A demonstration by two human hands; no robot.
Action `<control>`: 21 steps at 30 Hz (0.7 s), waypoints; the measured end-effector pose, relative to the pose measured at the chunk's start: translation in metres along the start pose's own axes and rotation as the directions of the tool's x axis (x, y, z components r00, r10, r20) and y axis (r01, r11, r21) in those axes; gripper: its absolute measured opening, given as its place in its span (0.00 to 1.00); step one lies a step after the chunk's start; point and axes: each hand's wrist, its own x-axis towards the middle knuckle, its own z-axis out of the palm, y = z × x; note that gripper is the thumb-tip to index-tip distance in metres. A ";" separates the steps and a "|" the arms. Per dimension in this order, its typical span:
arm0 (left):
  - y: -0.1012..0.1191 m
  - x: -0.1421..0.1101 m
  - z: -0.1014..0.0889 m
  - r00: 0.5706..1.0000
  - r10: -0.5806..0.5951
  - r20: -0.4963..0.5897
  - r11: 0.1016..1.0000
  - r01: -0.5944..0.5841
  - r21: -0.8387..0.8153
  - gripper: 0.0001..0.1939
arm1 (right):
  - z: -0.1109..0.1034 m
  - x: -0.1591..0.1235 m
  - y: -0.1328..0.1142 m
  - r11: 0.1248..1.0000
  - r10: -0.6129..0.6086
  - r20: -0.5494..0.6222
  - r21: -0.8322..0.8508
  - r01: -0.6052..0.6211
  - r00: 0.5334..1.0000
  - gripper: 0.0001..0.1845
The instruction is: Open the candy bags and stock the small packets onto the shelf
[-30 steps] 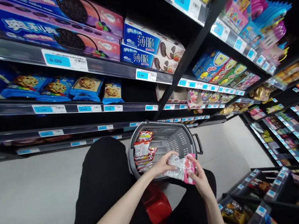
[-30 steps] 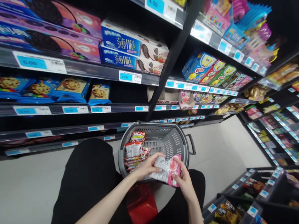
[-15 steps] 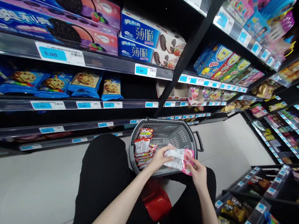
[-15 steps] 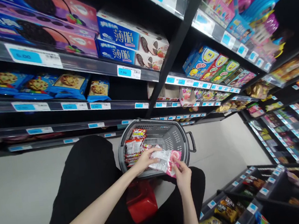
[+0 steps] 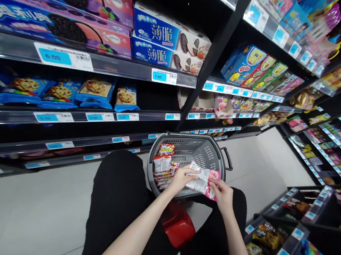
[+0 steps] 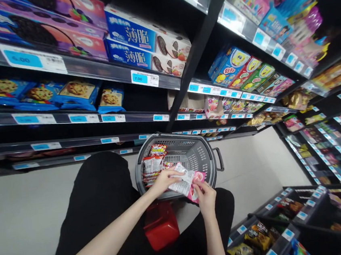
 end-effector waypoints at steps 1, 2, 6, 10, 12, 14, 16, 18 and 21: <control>0.000 0.000 0.000 1.000 0.011 -0.012 1.000 -0.011 0.023 0.08 | 0.000 0.000 -0.002 0.998 -0.028 0.012 -0.054 0.029 1.000 0.09; 0.000 0.000 0.000 1.000 0.013 -0.021 0.999 -0.012 0.047 0.06 | 0.000 0.001 -0.004 0.994 -0.043 0.031 -0.098 0.046 0.999 0.09; -0.005 0.000 0.001 0.999 0.017 -0.038 0.994 -0.013 0.105 0.05 | -0.001 0.002 -0.010 0.980 0.014 0.098 -0.197 0.005 0.995 0.12; -0.008 0.001 0.002 0.998 0.010 -0.063 0.996 -0.004 0.089 0.06 | -0.001 0.003 -0.010 0.983 0.058 0.106 -0.180 -0.038 0.993 0.15; -0.007 0.002 0.000 0.998 -0.022 -0.060 0.999 0.024 0.030 0.07 | -0.003 0.005 -0.008 0.988 0.083 0.127 -0.141 -0.064 0.988 0.15; -0.004 0.002 -0.002 0.995 -0.089 -0.042 0.993 0.085 -0.084 0.06 | -0.005 0.006 -0.006 0.991 0.121 0.153 -0.075 -0.111 0.981 0.14; -0.001 0.003 -0.003 0.987 -0.162 -0.017 0.957 0.153 -0.247 0.06 | -0.008 0.006 -0.005 0.986 0.162 0.165 0.021 -0.167 0.973 0.13; -0.001 0.003 -0.004 0.977 -0.213 0.014 0.897 0.201 -0.392 0.11 | -0.009 0.006 -0.003 0.964 0.203 0.169 0.137 -0.227 0.965 0.12; -0.003 0.003 -0.003 0.962 -0.269 0.045 0.839 0.257 -0.479 0.16 | -0.009 0.003 0.000 0.905 0.242 0.162 0.318 -0.283 0.957 0.12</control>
